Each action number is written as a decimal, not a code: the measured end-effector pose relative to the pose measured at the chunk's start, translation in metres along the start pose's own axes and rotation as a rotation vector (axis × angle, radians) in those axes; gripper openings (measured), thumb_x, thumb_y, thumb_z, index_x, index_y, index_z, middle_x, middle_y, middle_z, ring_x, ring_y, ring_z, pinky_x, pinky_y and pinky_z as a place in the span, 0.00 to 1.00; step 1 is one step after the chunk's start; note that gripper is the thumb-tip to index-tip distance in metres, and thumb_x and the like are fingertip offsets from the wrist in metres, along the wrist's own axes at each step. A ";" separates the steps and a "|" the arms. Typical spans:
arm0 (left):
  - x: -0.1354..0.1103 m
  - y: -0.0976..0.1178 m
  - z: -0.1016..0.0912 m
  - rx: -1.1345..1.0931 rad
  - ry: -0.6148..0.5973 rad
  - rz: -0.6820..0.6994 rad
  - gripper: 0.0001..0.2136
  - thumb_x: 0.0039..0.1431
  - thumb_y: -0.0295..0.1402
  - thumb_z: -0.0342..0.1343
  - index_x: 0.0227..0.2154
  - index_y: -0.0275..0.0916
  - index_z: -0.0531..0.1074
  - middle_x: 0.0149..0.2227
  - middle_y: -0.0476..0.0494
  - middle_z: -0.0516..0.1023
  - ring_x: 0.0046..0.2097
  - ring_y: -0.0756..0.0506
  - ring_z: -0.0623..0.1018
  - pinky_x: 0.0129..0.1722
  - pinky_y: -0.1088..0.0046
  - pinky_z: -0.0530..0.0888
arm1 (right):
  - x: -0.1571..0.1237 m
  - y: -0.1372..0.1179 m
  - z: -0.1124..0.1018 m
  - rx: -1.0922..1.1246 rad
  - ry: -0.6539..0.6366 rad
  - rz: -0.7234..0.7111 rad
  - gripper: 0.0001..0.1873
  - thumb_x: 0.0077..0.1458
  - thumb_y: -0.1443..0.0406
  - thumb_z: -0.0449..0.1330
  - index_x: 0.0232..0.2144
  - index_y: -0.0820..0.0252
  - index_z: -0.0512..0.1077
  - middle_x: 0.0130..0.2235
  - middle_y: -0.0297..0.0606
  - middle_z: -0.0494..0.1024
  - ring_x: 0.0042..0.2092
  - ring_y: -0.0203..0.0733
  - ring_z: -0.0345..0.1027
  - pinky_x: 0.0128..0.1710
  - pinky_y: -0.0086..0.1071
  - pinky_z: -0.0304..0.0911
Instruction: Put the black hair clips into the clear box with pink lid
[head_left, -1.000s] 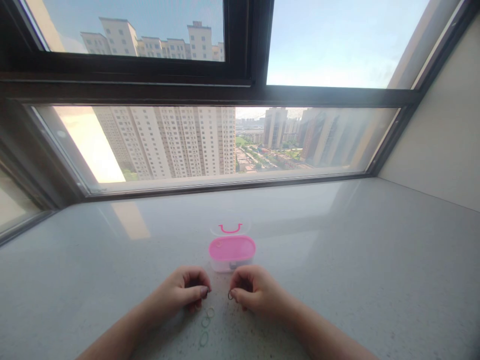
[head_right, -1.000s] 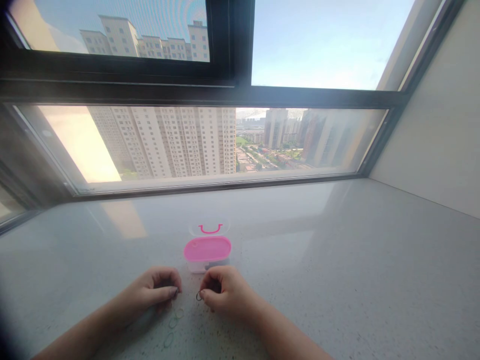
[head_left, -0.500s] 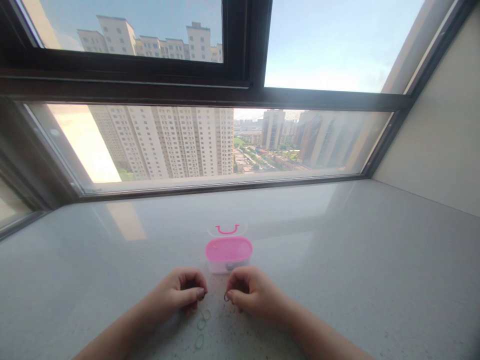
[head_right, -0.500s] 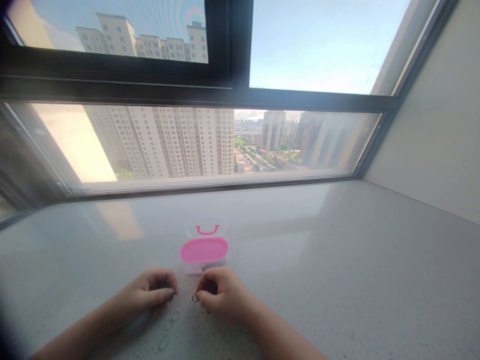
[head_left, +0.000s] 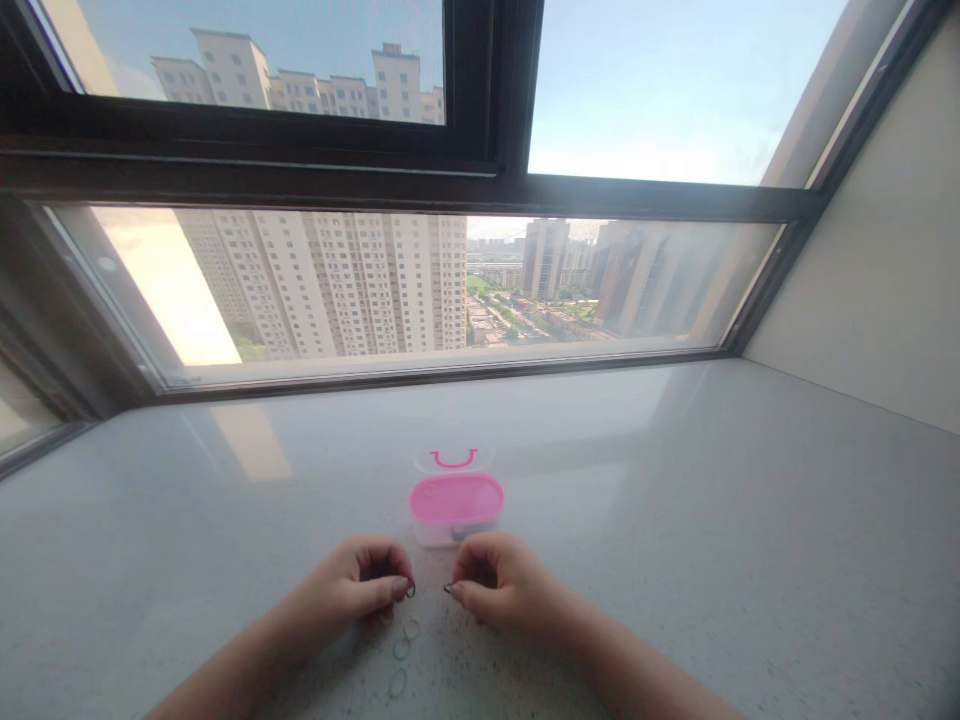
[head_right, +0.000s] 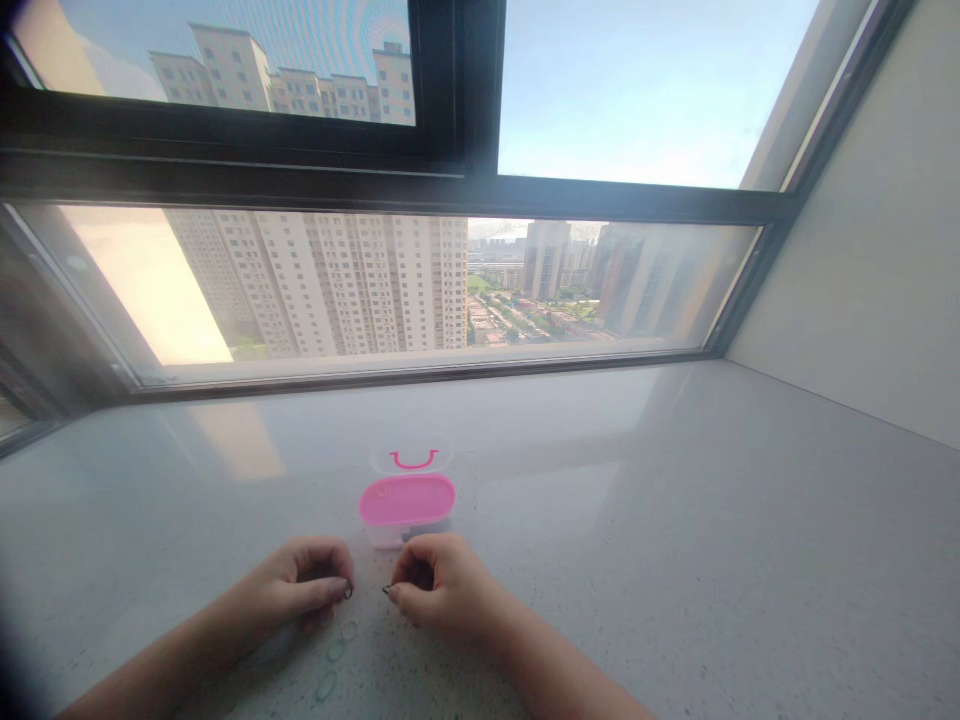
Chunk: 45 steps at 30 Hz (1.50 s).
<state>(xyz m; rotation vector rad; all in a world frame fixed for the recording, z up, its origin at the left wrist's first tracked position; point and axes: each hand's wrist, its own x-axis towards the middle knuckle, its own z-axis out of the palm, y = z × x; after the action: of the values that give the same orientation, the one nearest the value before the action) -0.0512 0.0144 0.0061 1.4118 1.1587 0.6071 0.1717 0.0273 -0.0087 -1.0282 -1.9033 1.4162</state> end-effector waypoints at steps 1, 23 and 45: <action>0.000 0.000 0.000 0.001 0.003 -0.003 0.11 0.46 0.39 0.62 0.25 0.34 0.72 0.20 0.54 0.68 0.21 0.52 0.67 0.20 0.79 0.62 | 0.000 0.000 0.000 -0.002 0.000 0.000 0.01 0.44 0.71 0.57 0.24 0.64 0.68 0.19 0.29 0.64 0.22 0.29 0.57 0.20 0.22 0.49; -0.001 0.004 0.003 -0.011 0.036 -0.011 0.14 0.43 0.41 0.63 0.25 0.35 0.71 0.20 0.53 0.69 0.22 0.52 0.67 0.20 0.78 0.62 | -0.001 0.001 0.001 0.051 -0.009 0.042 0.02 0.45 0.70 0.57 0.25 0.64 0.70 0.19 0.30 0.65 0.21 0.30 0.59 0.20 0.23 0.53; -0.025 0.009 0.034 0.547 0.243 0.622 0.05 0.59 0.28 0.52 0.29 0.39 0.72 0.28 0.44 0.72 0.28 0.48 0.73 0.27 0.78 0.71 | -0.015 -0.009 0.021 -0.200 0.162 -0.386 0.03 0.44 0.72 0.57 0.25 0.61 0.68 0.23 0.30 0.66 0.24 0.30 0.58 0.26 0.23 0.54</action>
<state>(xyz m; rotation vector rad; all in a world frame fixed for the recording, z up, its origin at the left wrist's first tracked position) -0.0282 -0.0210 0.0140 2.2549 1.1130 0.9586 0.1610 0.0020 -0.0062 -0.7792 -2.0167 0.9148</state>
